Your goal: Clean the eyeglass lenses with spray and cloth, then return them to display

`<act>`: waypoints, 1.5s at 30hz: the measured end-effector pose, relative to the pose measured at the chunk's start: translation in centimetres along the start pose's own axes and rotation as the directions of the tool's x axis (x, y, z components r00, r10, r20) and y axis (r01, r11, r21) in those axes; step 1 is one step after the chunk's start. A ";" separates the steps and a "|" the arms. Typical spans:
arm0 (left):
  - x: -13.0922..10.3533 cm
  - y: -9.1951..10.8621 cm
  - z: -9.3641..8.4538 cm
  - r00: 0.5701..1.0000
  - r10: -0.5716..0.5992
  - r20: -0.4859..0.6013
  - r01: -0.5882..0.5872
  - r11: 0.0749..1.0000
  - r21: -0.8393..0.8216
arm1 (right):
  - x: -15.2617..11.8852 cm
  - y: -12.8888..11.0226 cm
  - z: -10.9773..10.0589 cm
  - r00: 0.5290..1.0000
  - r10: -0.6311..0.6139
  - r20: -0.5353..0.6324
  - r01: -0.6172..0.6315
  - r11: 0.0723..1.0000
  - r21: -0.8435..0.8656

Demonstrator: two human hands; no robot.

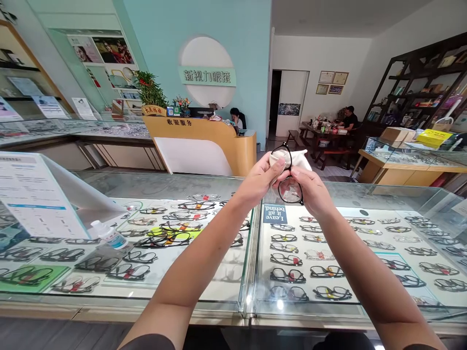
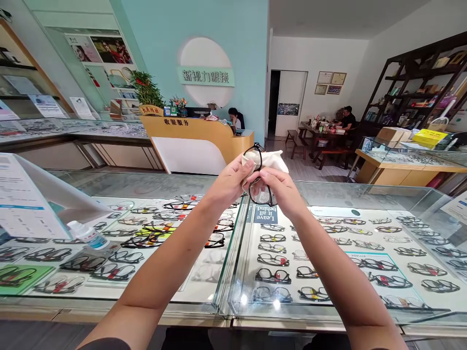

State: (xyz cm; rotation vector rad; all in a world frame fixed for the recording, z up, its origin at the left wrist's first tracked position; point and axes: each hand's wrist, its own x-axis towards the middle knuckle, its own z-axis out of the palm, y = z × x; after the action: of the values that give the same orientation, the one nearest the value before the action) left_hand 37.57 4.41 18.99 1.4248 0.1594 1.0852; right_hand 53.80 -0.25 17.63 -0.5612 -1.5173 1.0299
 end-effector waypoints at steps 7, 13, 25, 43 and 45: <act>-0.6 2.1 0.0 0.995 0.031 0.090 -0.027 0.999 -0.041 | 0.7 -1.6 1.0 0.995 0.057 0.078 -0.060 0.998 0.032; -0.8 2.4 -0.4 0.994 0.054 0.098 -0.057 0.998 0.020 | 0.2 -2.1 1.2 0.991 0.078 0.109 -0.076 0.997 -0.030; -1.5 2.2 1.0 0.992 0.102 -0.078 -0.098 0.993 0.060 | -0.6 -3.0 1.3 0.969 0.123 0.213 -0.083 0.979 -0.188; -1.1 2.2 -0.7 0.995 0.061 0.081 -0.073 0.985 0.158 | -0.1 -2.6 -0.1 0.955 0.185 0.233 -0.155 0.978 -0.138; -1.1 1.7 -0.3 0.992 0.122 -0.045 -0.111 0.977 0.182 | -0.1 -2.6 0.3 0.949 0.163 0.268 -0.120 0.978 -0.170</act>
State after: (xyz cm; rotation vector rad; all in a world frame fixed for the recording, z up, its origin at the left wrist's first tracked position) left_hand 35.86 3.53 19.83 1.5811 0.2205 1.2328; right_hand 54.08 -1.72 19.81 -0.6595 -1.8396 1.1478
